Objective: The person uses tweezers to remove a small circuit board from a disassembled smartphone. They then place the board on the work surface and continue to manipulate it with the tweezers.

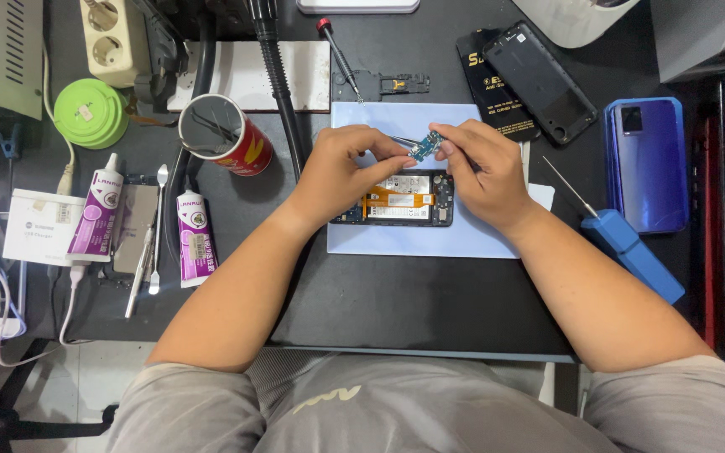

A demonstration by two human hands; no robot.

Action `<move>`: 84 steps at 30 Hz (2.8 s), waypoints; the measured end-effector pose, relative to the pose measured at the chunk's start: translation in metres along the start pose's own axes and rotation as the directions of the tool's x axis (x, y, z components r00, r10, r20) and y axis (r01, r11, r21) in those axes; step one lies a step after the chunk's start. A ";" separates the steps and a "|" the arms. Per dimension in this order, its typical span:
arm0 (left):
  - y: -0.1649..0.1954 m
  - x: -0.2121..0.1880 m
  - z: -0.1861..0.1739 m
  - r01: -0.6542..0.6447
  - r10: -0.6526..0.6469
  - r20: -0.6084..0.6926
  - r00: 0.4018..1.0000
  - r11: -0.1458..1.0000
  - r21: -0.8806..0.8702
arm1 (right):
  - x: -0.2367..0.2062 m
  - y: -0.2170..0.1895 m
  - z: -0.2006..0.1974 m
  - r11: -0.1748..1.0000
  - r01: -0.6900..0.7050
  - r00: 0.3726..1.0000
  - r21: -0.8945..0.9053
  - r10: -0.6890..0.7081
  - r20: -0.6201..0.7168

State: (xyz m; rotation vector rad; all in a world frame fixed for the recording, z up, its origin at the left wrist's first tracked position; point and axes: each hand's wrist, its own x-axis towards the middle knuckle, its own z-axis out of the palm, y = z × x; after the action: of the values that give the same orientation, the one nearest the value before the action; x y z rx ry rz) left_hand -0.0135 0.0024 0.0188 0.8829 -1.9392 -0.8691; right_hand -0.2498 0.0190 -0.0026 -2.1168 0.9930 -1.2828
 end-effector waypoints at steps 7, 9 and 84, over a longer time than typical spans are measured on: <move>0.001 0.002 -0.002 0.016 -0.016 0.016 1.000 1.000 0.026 | 0.000 0.001 -0.001 0.999 0.025 0.999 -0.037 -0.026 -0.028; 0.001 0.003 -0.002 -0.007 0.007 0.011 1.000 1.000 0.024 | 0.000 0.001 -0.001 0.999 0.031 0.999 -0.043 -0.033 -0.038; 0.001 0.000 -0.001 0.036 -0.037 -0.018 0.999 0.997 -0.063 | -0.001 0.000 -0.002 1.000 0.004 1.000 -0.030 -0.005 -0.028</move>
State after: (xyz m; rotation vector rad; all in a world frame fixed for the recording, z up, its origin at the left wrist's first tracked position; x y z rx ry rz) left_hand -0.0125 0.0026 0.0201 0.8884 -1.8746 -0.9352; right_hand -0.2523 0.0193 -0.0020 -2.1301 1.0265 -1.3114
